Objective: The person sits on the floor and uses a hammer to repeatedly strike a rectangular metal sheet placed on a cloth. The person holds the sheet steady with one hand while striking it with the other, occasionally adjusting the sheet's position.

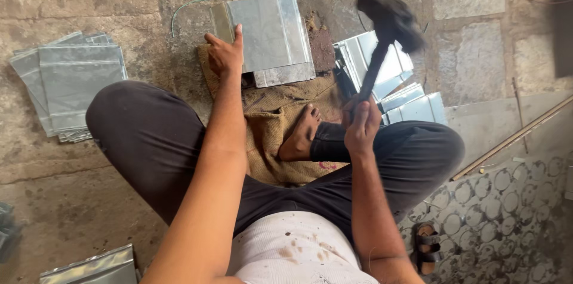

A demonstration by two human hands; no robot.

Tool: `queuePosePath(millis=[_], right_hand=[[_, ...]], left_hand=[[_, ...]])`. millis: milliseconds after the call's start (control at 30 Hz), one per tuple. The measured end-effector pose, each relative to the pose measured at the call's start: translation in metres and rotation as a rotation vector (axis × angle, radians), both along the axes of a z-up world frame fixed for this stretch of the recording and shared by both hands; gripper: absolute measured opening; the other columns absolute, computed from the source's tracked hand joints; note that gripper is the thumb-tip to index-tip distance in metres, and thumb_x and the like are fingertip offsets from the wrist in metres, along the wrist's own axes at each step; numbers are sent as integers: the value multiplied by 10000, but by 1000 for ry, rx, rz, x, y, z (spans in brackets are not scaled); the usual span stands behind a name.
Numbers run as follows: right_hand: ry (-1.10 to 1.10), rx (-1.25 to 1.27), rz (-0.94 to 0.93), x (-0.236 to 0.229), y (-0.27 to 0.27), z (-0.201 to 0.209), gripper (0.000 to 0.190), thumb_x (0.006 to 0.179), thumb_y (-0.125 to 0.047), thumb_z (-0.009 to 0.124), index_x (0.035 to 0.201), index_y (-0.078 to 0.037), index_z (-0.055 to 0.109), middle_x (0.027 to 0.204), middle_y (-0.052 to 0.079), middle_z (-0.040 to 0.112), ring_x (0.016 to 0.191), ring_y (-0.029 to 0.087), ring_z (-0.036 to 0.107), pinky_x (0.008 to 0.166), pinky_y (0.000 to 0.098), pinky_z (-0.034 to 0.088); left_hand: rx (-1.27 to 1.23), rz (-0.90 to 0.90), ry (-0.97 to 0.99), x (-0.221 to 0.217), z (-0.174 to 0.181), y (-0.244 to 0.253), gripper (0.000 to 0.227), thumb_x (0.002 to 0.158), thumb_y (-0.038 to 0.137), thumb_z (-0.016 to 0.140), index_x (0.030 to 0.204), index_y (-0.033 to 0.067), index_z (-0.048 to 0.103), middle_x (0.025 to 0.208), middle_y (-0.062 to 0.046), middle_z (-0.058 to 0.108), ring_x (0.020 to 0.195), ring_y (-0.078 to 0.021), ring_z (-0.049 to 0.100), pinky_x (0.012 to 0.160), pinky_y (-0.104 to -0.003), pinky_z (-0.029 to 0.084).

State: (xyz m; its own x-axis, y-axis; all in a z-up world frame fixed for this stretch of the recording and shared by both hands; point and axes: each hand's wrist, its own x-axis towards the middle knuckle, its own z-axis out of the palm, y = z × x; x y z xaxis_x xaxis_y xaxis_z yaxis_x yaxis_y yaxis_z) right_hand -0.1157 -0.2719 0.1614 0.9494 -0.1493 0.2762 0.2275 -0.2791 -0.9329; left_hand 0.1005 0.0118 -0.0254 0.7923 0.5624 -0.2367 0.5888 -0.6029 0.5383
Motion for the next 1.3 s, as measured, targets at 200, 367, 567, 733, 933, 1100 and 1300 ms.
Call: queuePosePath(millis=[200, 367, 567, 733, 933, 1100, 1300], right_hand=[[197, -256, -8, -21, 11, -88, 481, 1144, -448, 386, 955, -56, 591, 640, -1, 542, 532, 61, 507, 470, 245, 388], [595, -257, -185, -13, -2, -97, 511, 1126, -445, 428, 946, -16, 641, 695, 35, 584, 572, 79, 535, 484, 271, 419], [824, 168, -195, -6, -18, -124, 415, 1062, -414, 519, 909, -29, 547, 656, 28, 515, 478, 110, 481, 399, 292, 395], [861, 203, -255, 20, -13, -166, 141, 930, -121, 598, 996, -51, 496, 649, 63, 523, 441, 161, 504, 370, 354, 439], [750, -37, -365, 21, -7, -202, 192, 913, -83, 603, 1078, -22, 527, 804, 152, 640, 521, 241, 636, 446, 397, 521], [677, -86, -339, 30, 9, -197, 436, 897, -86, 620, 1304, -46, 470, 908, 185, 679, 650, 270, 672, 540, 408, 554], [730, -42, -345, 40, 16, -190, 512, 908, -105, 581, 1394, -38, 436, 932, 209, 692, 671, 264, 692, 562, 394, 572]], left_hand=[[-32, 5, -39, 1, -5, 1, 883, 868, 874, 480, 1197, 57, 410, 688, -54, 626, 477, -166, 636, 351, -287, 468], [-9, 9, -44, -3, 2, 3, 889, 898, 863, 461, 1231, 41, 406, 748, -114, 673, 542, -240, 674, 386, -350, 483], [-40, 57, 23, -20, -7, 4, 970, 855, 877, 462, 1295, 13, 429, 996, -195, 684, 861, -359, 724, 634, -490, 571], [-133, 91, -26, -43, -27, 17, 1125, 778, 889, 538, 1427, -22, 422, 1247, -287, 633, 1133, -439, 643, 906, -541, 528], [-452, 143, 51, -102, -3, 19, 938, 708, 763, 711, 1072, -100, 673, 974, -245, 749, 717, -348, 764, 641, -511, 678], [-370, -98, 339, -150, 63, 5, 815, 784, 764, 695, 948, -31, 767, 910, -177, 816, 651, -260, 746, 644, -412, 624], [84, -140, -70, -145, 84, -11, 654, 874, 588, 692, 1266, 72, 601, 1255, -174, 663, 1157, -370, 634, 935, -532, 533]])
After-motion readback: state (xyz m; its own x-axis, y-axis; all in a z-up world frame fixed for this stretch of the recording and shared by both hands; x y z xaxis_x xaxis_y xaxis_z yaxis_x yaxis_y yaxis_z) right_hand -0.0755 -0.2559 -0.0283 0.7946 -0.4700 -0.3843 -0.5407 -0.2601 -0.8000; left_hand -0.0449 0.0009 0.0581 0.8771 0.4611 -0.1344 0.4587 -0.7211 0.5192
